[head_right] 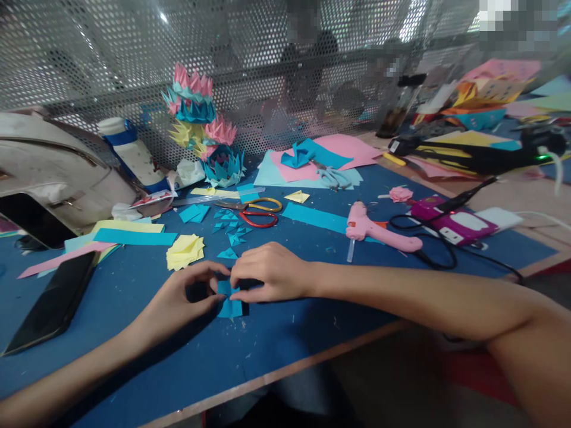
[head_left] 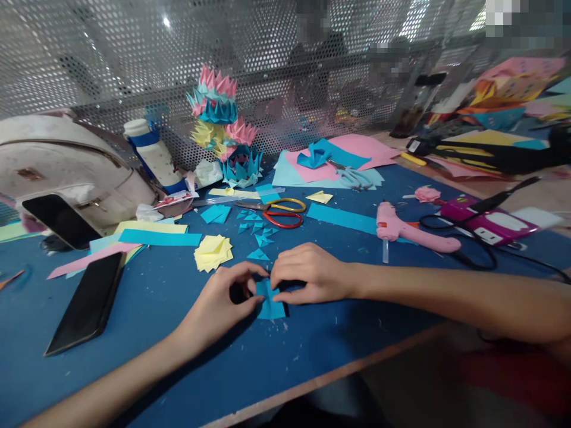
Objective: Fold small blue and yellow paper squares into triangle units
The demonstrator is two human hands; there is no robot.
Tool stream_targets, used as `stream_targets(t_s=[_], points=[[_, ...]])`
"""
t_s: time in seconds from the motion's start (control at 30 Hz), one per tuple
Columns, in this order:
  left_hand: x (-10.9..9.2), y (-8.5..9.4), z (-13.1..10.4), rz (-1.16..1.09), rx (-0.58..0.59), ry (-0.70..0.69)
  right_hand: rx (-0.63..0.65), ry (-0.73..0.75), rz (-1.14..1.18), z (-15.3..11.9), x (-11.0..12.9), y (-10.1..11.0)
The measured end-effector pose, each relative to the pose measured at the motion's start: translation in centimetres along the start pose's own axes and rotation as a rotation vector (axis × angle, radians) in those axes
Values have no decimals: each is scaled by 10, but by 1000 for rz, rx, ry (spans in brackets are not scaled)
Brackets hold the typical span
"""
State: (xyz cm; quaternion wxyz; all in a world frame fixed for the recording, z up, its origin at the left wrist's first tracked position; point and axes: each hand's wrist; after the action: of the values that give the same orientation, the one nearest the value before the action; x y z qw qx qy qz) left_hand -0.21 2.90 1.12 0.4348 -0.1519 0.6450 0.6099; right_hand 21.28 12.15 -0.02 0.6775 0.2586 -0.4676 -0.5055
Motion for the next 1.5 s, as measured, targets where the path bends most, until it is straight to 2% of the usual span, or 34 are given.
stream_targets(t_s=[0.17,0.27,0.33,0.5,0.63,0.77,0.93,1.5], points=[[3,2,-2,110,-43,9,0,-304,214,2,4,-1],[5,4,-4,183,-65,-11,-15,-371,234,2,4,-1],[6,5,-4,233,-73,-47,-3,-301,181,1,3,-1],[10,5,-8,338,-64,-181,82,11,43,-1,-2,2],[12,5,-16,405,-50,-304,110,109,-28,-2,-3,4],[12,3,-25,520,-73,-413,129,145,-32,-2,-5,5],[14,-1,-31,611,-122,-466,107,167,48,-2,-7,3],[12,-5,-39,713,-127,-437,87,160,45,-3,-7,0]])
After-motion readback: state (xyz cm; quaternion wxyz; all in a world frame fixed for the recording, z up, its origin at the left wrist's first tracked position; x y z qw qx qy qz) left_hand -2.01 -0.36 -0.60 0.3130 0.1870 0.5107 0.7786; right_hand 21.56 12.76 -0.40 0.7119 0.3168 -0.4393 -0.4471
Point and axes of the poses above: each hand's wrist, its own z-axis towards the middle knuckle, its own y-axis out of the back of the hand, x = y × z, and after that the axes turned 3 degrees about x, right-handed
